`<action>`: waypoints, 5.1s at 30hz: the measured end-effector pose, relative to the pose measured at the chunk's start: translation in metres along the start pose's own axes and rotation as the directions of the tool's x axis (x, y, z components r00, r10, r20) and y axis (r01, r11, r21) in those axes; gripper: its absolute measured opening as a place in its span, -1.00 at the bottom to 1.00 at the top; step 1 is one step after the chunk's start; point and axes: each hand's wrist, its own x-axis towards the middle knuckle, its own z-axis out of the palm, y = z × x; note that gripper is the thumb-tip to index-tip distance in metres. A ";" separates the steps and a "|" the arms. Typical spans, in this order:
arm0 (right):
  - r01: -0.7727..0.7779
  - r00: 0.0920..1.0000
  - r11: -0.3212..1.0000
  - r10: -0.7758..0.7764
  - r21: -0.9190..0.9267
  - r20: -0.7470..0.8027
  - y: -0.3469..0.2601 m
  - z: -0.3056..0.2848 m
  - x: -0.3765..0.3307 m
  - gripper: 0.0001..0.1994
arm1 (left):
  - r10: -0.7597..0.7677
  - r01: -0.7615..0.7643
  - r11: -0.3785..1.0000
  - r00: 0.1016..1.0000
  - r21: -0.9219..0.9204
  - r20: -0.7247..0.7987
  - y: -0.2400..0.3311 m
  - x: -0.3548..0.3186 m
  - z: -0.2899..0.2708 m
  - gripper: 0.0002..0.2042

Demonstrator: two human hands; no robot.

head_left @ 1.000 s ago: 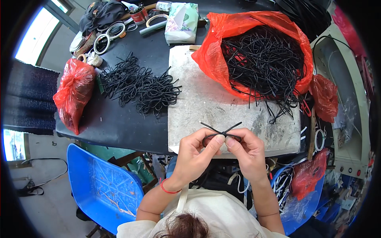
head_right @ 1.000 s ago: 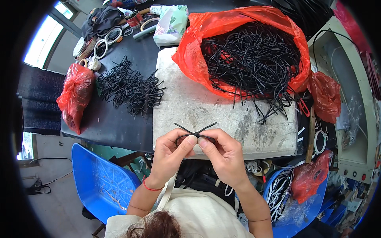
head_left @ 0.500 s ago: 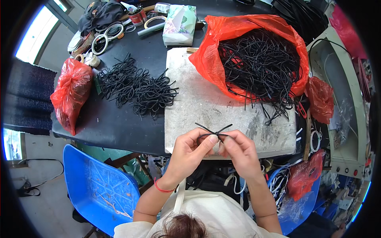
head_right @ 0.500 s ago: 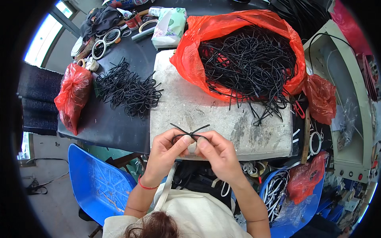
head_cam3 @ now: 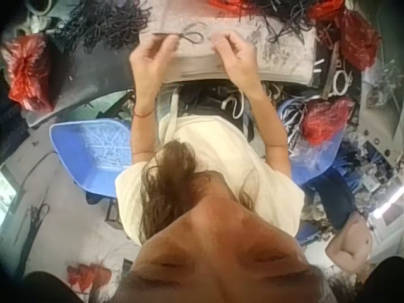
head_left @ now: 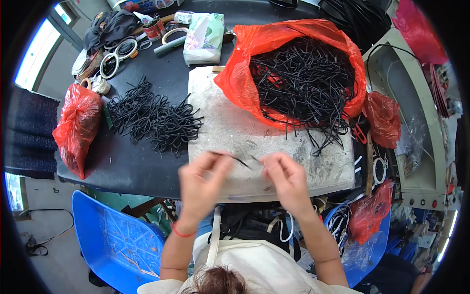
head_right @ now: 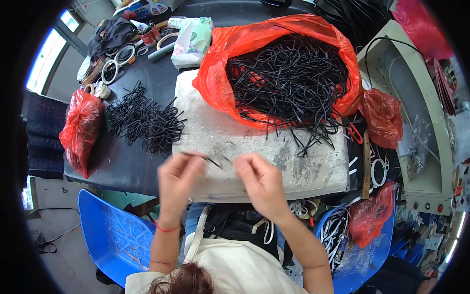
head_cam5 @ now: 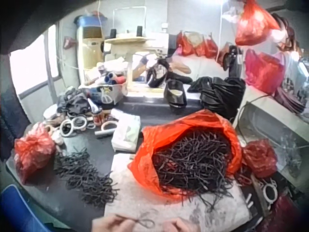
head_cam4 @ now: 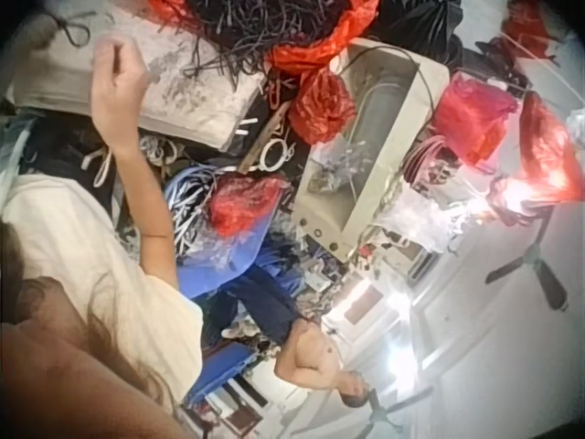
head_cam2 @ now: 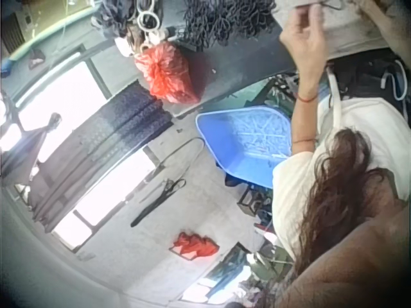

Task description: The person sits at a cluttered workbench and repeatedly ties black cords into loops by hand. They pick up individual cords from a red plastic bag, form a loop, and secure it with a knot, placing the finished items on the table.

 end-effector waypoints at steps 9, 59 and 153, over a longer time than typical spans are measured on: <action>0.302 0.686 0.266 -0.728 -0.915 0.015 -0.004 -0.030 0.113 -0.87 | 0.691 -0.312 0.551 0.691 0.774 -0.213 0.009 0.033 -0.019 -0.77; 0.325 0.940 0.902 -0.341 -0.284 -0.008 -0.018 0.026 0.000 -0.88 | -0.076 0.113 0.953 0.987 -0.281 0.139 -0.008 -0.014 0.017 -0.82; -0.003 0.999 0.976 0.011 0.217 -0.034 -0.004 0.016 0.003 -0.88 | -0.029 0.043 0.999 0.934 -0.031 0.357 0.021 -0.022 0.010 -0.47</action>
